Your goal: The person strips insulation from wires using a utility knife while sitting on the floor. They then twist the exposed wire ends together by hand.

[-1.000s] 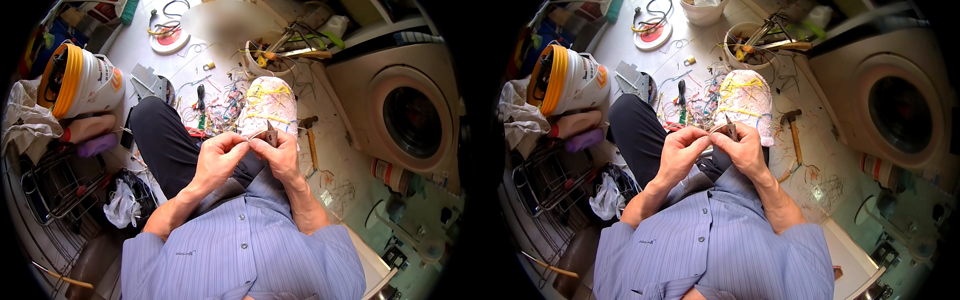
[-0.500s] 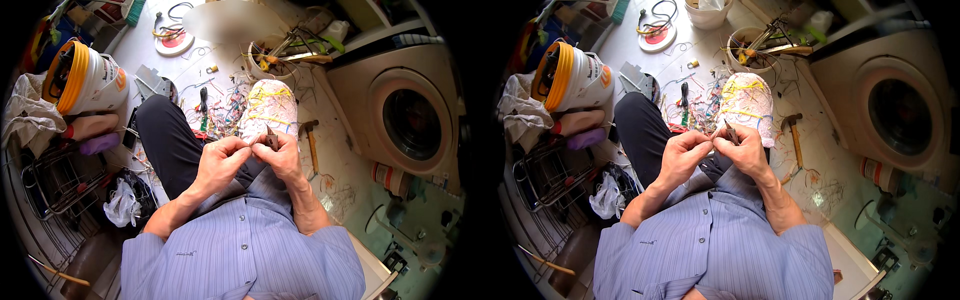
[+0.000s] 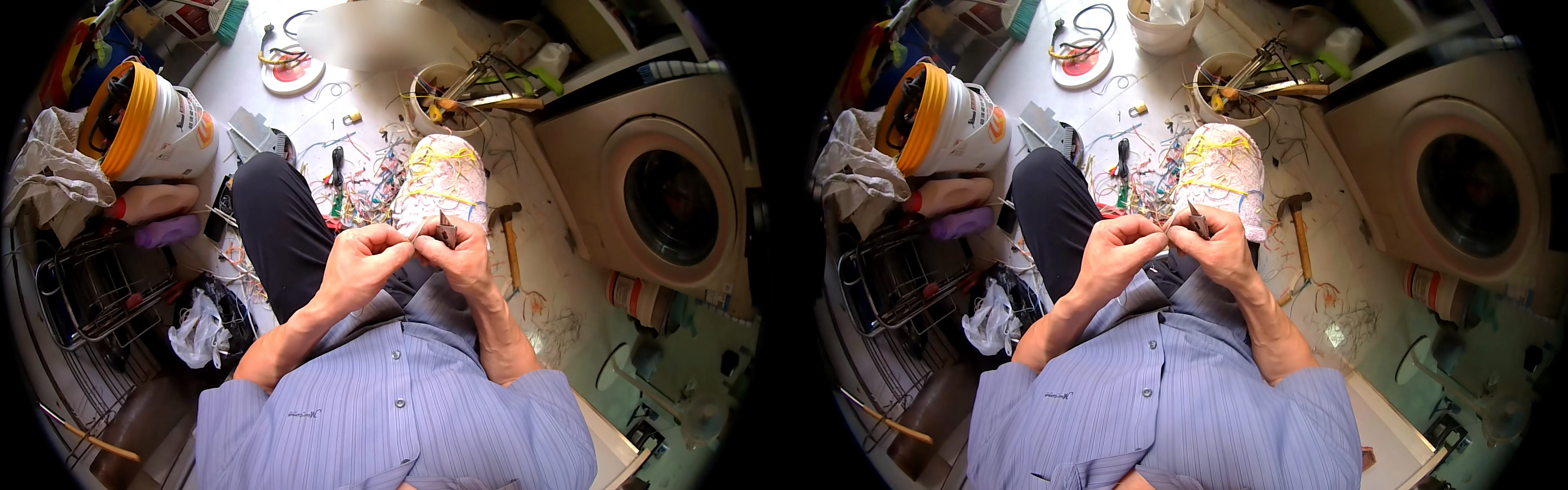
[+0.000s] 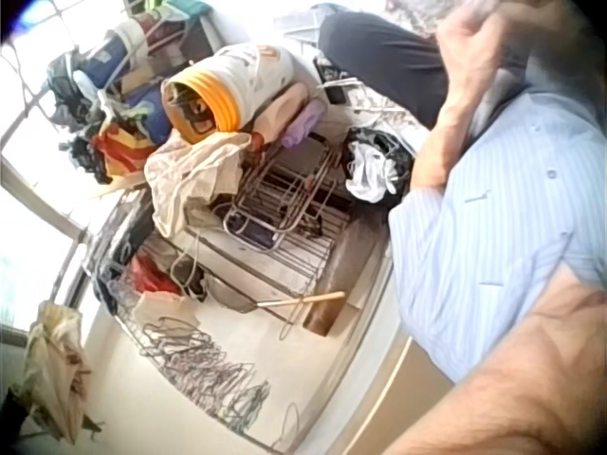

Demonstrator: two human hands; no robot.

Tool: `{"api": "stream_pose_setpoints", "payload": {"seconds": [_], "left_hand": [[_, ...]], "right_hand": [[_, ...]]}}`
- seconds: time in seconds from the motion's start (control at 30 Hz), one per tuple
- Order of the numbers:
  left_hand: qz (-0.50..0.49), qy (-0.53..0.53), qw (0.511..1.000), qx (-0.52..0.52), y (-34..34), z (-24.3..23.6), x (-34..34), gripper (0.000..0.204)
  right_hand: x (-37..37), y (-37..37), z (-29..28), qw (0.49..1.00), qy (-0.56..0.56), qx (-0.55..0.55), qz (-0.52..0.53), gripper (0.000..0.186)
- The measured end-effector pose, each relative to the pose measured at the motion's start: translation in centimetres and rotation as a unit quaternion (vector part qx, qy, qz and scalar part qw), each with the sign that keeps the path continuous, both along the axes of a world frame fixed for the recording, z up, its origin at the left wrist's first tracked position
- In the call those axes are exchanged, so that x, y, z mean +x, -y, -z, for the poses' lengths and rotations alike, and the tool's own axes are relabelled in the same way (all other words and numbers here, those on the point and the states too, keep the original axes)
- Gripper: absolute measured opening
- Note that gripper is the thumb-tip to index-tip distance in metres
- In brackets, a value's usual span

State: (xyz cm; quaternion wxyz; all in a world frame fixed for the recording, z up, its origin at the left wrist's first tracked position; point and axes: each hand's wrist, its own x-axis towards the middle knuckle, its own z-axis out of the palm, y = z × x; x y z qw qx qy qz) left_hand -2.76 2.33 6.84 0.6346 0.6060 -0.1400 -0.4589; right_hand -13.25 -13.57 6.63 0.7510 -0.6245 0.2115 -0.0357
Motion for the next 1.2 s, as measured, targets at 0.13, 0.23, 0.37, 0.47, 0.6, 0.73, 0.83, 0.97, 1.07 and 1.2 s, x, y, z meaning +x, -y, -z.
{"api": "stream_pose_setpoints", "payload": {"seconds": [0.13,0.23,0.37,0.47,0.6,0.73,0.83,0.97,1.07,1.2], "left_hand": [[0.006,0.012,1.000,0.011,-0.1,0.0,-0.2,0.011],[0.021,0.014,0.999,0.021,-0.2,0.0,-0.2,0.011],[0.042,0.050,0.997,0.035,-0.3,-0.1,-0.1,0.011],[0.035,0.032,0.999,0.023,-0.3,0.1,-0.2,0.012],[-0.020,0.029,0.999,-0.008,-0.3,-0.5,-0.8,0.012],[-0.075,-0.006,0.996,-0.043,-0.2,0.2,-1.8,0.011],[-0.099,-0.008,0.994,-0.055,0.0,0.8,-2.2,0.011],[-0.117,-0.012,0.991,-0.056,0.0,1.6,-2.7,0.011],[-0.124,-0.053,0.989,-0.062,0.3,1.1,-2.6,0.012],[-0.101,-0.111,0.986,-0.075,0.3,1.4,-2.5,0.012]], "right_hand": [[-0.4,0.1,0.6,1.000,0.013,0.014,-0.005,0.007],[-0.5,0.2,0.2,1.000,0.017,0.000,-0.020,0.007],[-0.5,0.2,0.1,0.999,0.028,-0.010,-0.030,0.007],[-0.4,0.0,0.3,1.000,0.001,-0.017,-0.026,0.007],[-0.3,-0.5,0.1,1.000,0.009,-0.027,0.003,0.008],[-0.3,-1.3,0.3,0.996,0.006,-0.084,0.034,0.008],[-0.3,-1.8,0.6,0.989,0.008,-0.137,0.054,0.007],[-0.5,-2.2,0.6,0.959,0.026,-0.276,0.056,0.007],[-0.4,-2.3,0.0,0.967,0.013,-0.245,0.074,0.007],[-0.9,-1.9,0.9,0.982,0.001,-0.170,0.084,0.006]]}}
